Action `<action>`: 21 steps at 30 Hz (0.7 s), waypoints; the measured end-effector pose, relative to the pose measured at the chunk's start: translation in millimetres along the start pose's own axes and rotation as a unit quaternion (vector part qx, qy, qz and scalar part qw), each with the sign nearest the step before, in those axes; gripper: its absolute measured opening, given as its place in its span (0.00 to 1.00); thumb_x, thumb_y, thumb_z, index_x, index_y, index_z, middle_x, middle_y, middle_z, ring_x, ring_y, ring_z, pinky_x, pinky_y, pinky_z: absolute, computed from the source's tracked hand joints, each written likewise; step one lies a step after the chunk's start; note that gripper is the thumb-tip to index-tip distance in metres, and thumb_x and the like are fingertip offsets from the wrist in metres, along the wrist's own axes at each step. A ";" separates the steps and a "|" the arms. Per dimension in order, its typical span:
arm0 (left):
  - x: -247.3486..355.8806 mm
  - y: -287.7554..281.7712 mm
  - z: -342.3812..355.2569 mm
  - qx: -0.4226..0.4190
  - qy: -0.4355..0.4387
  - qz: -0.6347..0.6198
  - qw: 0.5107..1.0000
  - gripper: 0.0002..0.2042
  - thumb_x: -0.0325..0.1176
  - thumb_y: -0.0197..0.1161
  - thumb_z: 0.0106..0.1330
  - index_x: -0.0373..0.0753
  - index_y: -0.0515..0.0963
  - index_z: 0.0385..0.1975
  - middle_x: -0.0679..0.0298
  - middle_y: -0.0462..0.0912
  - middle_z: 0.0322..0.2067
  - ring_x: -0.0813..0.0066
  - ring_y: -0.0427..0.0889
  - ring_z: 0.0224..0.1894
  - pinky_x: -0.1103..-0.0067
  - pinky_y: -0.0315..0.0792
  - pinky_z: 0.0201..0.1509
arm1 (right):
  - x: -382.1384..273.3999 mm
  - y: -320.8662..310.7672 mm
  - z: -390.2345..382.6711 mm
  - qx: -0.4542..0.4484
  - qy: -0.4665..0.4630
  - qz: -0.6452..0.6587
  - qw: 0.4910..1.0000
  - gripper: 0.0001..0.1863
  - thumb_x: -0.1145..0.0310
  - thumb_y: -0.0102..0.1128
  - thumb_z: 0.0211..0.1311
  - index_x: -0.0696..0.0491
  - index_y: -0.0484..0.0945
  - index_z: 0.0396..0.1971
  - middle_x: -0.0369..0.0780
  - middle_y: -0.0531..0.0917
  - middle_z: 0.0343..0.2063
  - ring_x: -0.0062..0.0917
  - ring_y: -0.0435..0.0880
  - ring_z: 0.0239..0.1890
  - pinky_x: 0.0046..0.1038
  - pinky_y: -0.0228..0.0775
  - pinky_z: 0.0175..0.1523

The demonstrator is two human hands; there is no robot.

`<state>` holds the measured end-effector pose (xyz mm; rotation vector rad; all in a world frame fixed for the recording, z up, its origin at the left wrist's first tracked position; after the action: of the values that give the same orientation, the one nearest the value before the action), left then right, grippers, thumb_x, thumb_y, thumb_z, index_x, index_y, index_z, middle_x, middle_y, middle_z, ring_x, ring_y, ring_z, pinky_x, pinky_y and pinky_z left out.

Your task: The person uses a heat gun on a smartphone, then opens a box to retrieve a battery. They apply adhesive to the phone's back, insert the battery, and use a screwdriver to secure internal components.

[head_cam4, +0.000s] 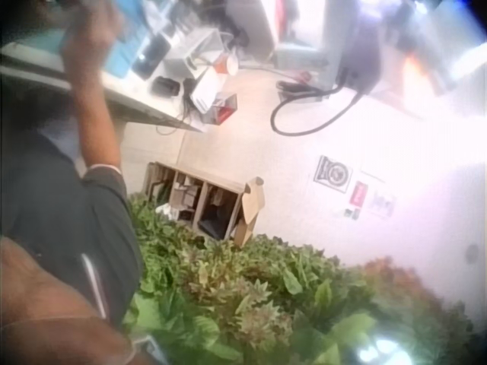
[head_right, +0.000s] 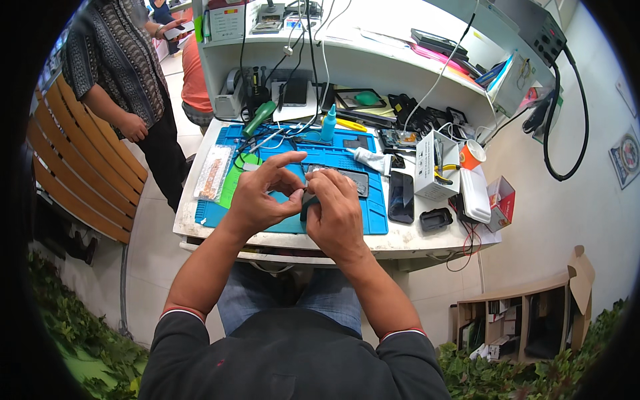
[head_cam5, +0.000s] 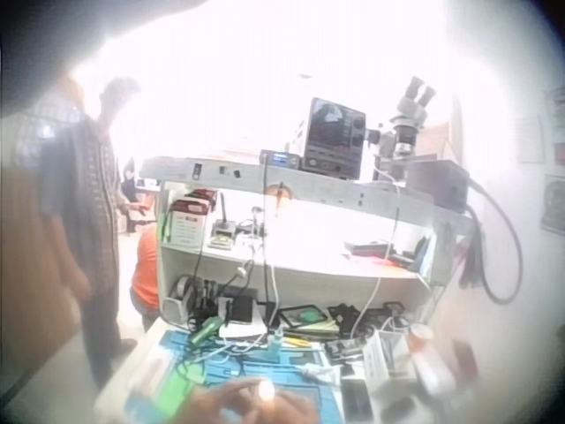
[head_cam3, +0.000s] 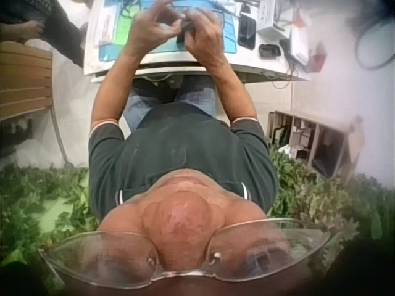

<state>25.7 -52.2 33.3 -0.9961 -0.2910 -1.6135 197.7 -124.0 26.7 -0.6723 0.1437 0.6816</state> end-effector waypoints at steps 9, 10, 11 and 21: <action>1.8 3.3 -6.6 0.017 0.058 0.011 0.998 0.31 0.22 0.75 0.62 0.44 0.80 0.68 0.65 0.94 0.33 0.72 0.97 0.35 0.76 0.88 0.40 | 9.4 -0.7 -20.9 0.070 -0.023 0.021 0.997 0.20 0.91 0.61 0.51 0.58 0.80 0.44 0.48 0.91 0.54 0.51 0.86 0.66 0.49 0.80 0.69; 2.3 3.9 -7.9 0.017 0.064 0.014 0.998 0.31 0.22 0.76 0.62 0.44 0.80 0.68 0.65 0.94 0.33 0.72 0.97 0.35 0.76 0.88 0.39 | 10.1 -1.1 -22.6 0.070 -0.023 0.026 0.997 0.20 0.91 0.60 0.51 0.58 0.80 0.44 0.48 0.91 0.53 0.51 0.86 0.66 0.49 0.80 0.69; 2.3 4.7 -8.8 0.019 0.073 0.022 0.997 0.31 0.22 0.76 0.62 0.44 0.80 0.68 0.65 0.94 0.34 0.72 0.97 0.35 0.76 0.88 0.39 | 9.6 -2.0 -22.4 0.069 -0.024 0.025 0.997 0.20 0.91 0.60 0.51 0.58 0.80 0.44 0.48 0.91 0.52 0.50 0.87 0.64 0.48 0.80 0.68; 3.6 9.0 -15.2 0.028 0.112 0.059 0.992 0.29 0.24 0.77 0.62 0.42 0.81 0.66 0.64 0.94 0.35 0.70 0.97 0.36 0.74 0.88 0.40 | 5.8 -3.4 -17.6 0.066 -0.012 0.046 0.997 0.19 0.92 0.57 0.48 0.59 0.80 0.41 0.46 0.88 0.44 0.46 0.87 0.55 0.46 0.80 0.61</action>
<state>27.1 -67.4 23.8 -0.7665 -0.1205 -1.5848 205.9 -133.8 12.8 -0.5338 0.1968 0.7609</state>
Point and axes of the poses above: each hand's wrist, its own z-axis towards the middle knuckle, its own y-axis out of the palm, x = y × z, the point moved 2 cm from there along z, towards the middle knuckle
